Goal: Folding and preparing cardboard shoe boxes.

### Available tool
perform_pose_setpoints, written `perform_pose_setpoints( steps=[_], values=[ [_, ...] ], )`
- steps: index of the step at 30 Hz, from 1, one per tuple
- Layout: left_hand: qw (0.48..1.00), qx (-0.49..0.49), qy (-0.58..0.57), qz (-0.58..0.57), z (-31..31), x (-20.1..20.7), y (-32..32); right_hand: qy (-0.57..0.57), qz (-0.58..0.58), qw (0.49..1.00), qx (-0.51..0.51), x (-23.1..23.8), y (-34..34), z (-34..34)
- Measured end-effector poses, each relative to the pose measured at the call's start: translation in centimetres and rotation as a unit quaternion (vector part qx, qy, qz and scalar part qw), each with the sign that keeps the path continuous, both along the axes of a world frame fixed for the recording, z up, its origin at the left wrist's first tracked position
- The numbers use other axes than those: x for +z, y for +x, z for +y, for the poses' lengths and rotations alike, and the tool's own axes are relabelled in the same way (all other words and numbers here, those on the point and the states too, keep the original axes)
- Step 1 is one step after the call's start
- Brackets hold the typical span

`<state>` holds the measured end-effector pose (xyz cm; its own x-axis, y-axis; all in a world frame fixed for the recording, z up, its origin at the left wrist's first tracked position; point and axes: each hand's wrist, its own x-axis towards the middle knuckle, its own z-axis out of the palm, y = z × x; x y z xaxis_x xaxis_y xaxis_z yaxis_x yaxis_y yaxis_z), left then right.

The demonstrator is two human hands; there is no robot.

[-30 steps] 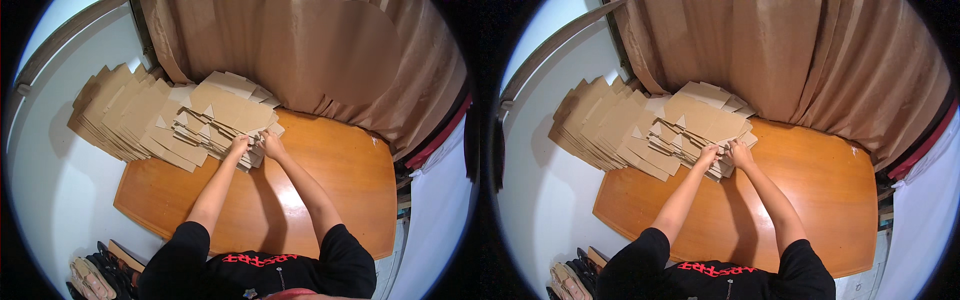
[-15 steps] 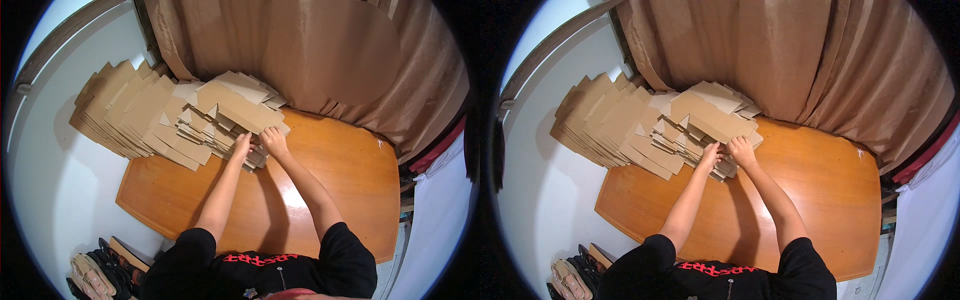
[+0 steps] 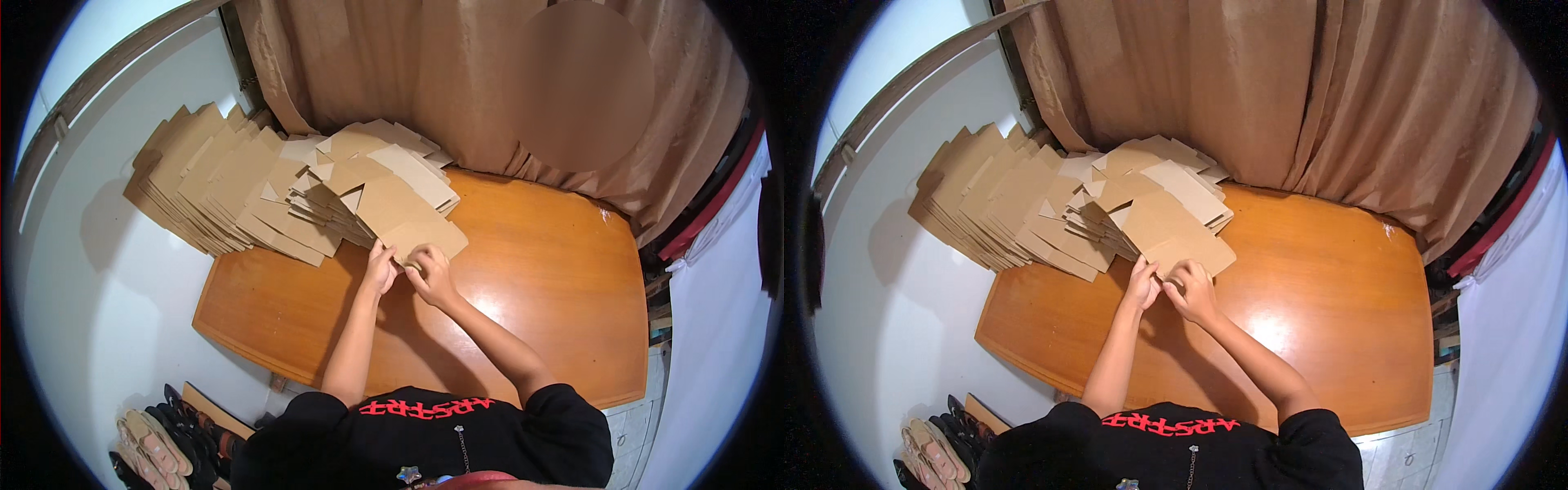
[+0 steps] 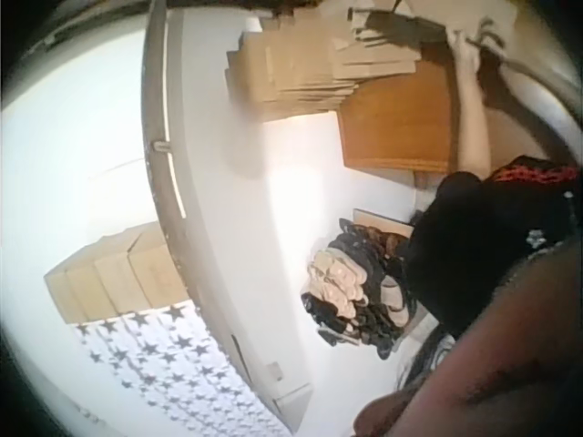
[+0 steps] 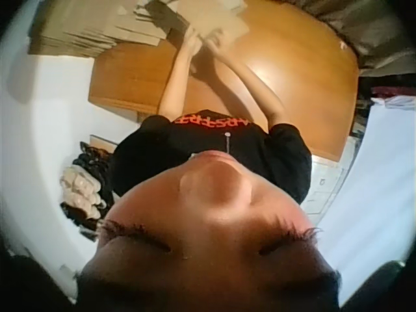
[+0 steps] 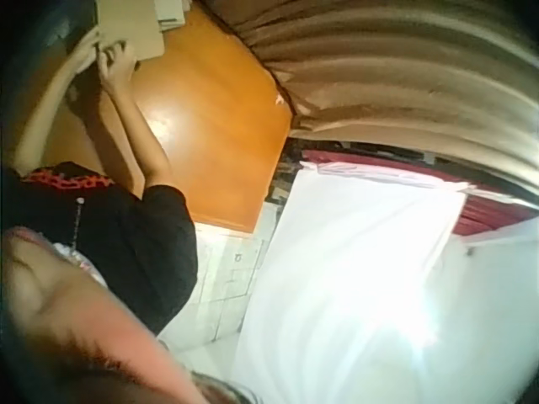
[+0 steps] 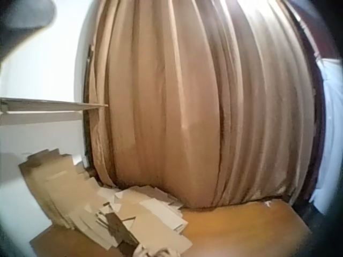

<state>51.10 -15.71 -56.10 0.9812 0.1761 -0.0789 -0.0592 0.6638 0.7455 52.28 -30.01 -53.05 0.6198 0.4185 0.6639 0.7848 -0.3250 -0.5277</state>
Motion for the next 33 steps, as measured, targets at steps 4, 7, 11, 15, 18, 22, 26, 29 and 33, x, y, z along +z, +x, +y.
perform_pose_setpoints(
  steps=[4, 7, 11, 15, 18, 22, 26, 29, 33],
  values=[
    [0.995, -0.016, 0.094, 0.016, -2.2, 1.6, -2.3, -0.007, 0.144, 0.988, -0.059, 0.8, -0.6, -0.5],
    [0.985, -0.051, 0.161, 0.033, -2.9, 1.2, -3.5, -0.035, 0.187, 0.976, -0.107, 2.1, -1.1, -0.7],
    [0.945, -0.060, 0.322, -0.004, -3.4, -1.6, -4.2, -0.013, 0.247, 0.961, -0.128, 2.8, -2.3, -0.9],
    [0.871, -0.096, 0.480, -0.041, -4.7, -0.3, -5.7, 0.074, 0.307, 0.942, -0.116, 1.9, -2.6, -2.5],
    [0.786, -0.130, 0.604, 0.021, -6.0, 2.1, -7.3, 0.152, 0.236, 0.945, -0.166, -0.1, -3.1, -4.5],
    [0.851, -0.108, 0.511, -0.046, -5.3, 0.3, -7.8, 0.169, 0.252, 0.937, -0.173, -0.6, -5.6, -7.6],
    [0.837, -0.035, 0.544, -0.045, -5.7, -0.1, -7.8, 0.241, 0.245, 0.906, -0.248, -3.6, -7.1, -11.5],
    [0.867, -0.023, 0.497, -0.019, -6.0, 0.6, -7.8, 0.251, 0.252, 0.881, -0.311, -3.8, -8.9, -14.0],
    [0.900, -0.052, 0.433, -0.009, -5.8, -0.7, -7.3, 0.272, 0.314, 0.843, -0.342, -4.6, -10.7, -17.1]
  ],
)
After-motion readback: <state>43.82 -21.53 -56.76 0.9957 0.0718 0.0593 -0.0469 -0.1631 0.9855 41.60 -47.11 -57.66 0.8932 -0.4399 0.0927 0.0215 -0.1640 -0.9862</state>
